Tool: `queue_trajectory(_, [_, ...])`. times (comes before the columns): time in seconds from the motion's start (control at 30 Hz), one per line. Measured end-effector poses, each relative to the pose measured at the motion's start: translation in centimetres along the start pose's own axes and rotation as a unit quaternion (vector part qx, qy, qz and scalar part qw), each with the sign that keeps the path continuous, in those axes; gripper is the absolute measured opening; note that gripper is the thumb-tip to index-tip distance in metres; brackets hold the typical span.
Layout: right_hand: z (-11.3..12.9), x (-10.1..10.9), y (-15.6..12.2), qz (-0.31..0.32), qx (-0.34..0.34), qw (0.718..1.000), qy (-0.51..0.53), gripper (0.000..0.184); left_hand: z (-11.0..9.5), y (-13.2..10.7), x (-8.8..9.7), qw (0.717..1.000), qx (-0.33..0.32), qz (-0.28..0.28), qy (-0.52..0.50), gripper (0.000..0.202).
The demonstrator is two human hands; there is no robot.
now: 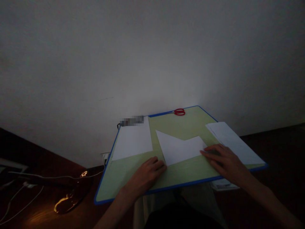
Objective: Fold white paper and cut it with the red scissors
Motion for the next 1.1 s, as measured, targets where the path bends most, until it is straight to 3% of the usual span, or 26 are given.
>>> queue_trajectory(0.1, [0.1,-0.1,-0.1,-0.004,0.001,1.0,-0.015,0.037,0.7,0.0,-0.2,1.0,0.026,-0.013,0.006,0.017])
queue_trajectory(0.2, [0.9,0.2,-0.3,-0.017,0.009,0.999,-0.047,0.038,2.2,0.5,0.5,0.995,0.068,-0.06,0.034,0.017])
queue_trajectory(0.33, [2.9,0.4,1.0,-0.008,0.017,0.997,-0.075,0.039,4.1,2.7,1.9,0.989,0.079,-0.11,0.052,0.023])
queue_trajectory(0.47, [4.6,-1.2,5.6,0.058,0.02,0.998,-0.028,0.034,8.2,6.2,2.1,0.986,0.136,-0.097,-0.002,0.022])
queue_trajectory(0.63, [5.1,-5.8,12.8,0.215,0.023,0.975,0.04,0.05,13.7,8.7,0.8,0.965,0.235,-0.094,-0.065,0.018])
queue_trajectory(0.73, [5.2,-8.7,15.5,0.309,0.002,0.947,0.083,0.067,15.4,8.4,0.1,0.951,0.278,-0.118,-0.066,0.018])
queue_trajectory(0.83, [5.2,-10.7,16.9,0.351,-0.031,0.932,0.085,0.079,16.0,7.1,-0.4,0.939,0.309,-0.133,-0.068,0.019])
queue_trajectory(1.1, [4.5,-13.6,15.8,0.373,-0.096,0.903,0.19,0.062,16.2,5.1,-0.7,0.926,0.342,-0.142,-0.074,0.019])
Point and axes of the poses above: each hand's wrist, its own y-axis towards the middle knuckle, its own x-axis out of the back of the hand, z = x × y, the point moved 10 cm from there along y, towards the middle knuckle, and after that the axes turned 11 degrees about y, right-handed, at the moved point
